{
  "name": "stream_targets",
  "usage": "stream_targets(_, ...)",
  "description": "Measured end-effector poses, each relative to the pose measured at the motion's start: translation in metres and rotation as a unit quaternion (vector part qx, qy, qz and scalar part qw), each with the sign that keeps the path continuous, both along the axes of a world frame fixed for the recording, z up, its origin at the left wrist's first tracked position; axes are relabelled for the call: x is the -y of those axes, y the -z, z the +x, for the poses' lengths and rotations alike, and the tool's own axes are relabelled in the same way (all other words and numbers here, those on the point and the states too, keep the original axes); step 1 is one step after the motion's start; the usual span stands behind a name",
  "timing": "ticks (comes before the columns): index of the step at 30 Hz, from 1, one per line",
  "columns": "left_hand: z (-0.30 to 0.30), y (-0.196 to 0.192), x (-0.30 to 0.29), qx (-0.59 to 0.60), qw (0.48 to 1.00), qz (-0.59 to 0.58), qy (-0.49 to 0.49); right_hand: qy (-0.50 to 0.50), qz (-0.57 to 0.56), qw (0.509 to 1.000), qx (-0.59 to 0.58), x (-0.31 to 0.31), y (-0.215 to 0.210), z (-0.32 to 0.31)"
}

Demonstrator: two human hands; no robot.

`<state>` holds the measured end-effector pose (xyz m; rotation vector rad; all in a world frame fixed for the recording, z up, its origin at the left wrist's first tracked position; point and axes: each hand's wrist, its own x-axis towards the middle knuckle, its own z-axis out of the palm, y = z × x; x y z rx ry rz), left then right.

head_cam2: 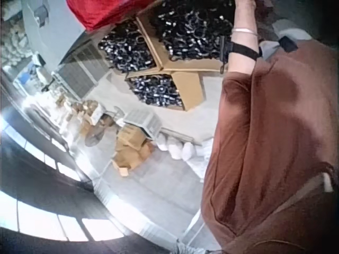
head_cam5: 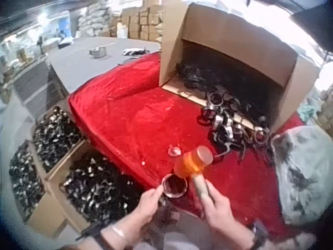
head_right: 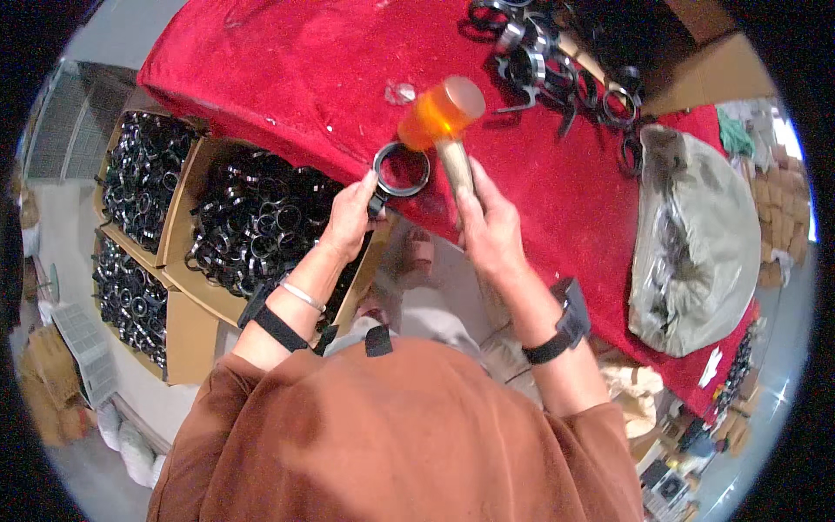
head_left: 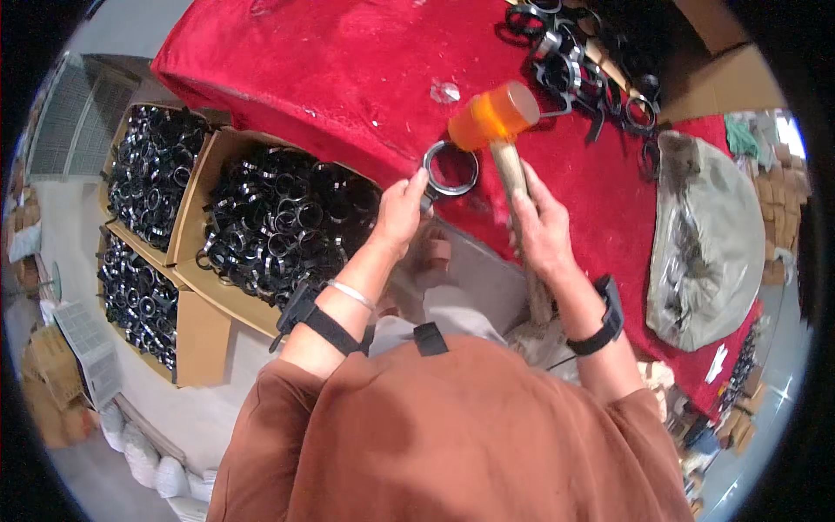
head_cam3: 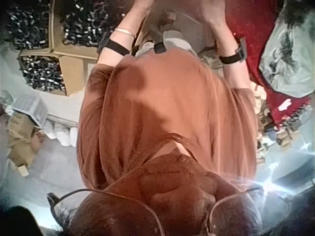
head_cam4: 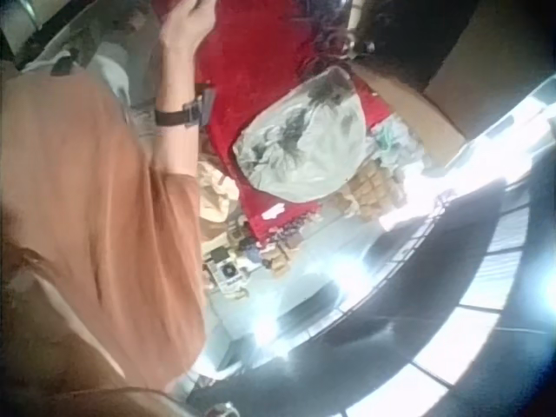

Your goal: Assembling metal rings onto plastic components using a rubber mallet at a workstation.

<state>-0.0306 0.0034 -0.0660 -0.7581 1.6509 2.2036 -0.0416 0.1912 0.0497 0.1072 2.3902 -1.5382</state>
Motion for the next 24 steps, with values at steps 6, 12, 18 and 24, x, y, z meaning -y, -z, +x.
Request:
stream_targets(6, 0.002, -0.002, 0.001, -0.002, 1.0, 0.018, -0.021, 0.072, -0.086, 0.992, -0.066, -0.004, -0.016, 0.033)
stream_targets(12, -0.001, -0.01, 0.002, -0.014, 0.998, 0.037, -0.048, 0.043, -0.031, 0.998, 0.018, -0.019, 0.009, 0.046)
stream_targets(18, -0.005, -0.006, -0.006, -0.027, 0.998, 0.045, -0.04, -0.004, 0.045, 0.979, -0.199, -0.031, 0.019, 0.083)
stream_targets(24, 0.032, -0.008, 0.04, 0.0, 0.999, 0.011, -0.031, -0.068, 0.061, 0.989, -0.114, -0.043, 0.023, 0.078)
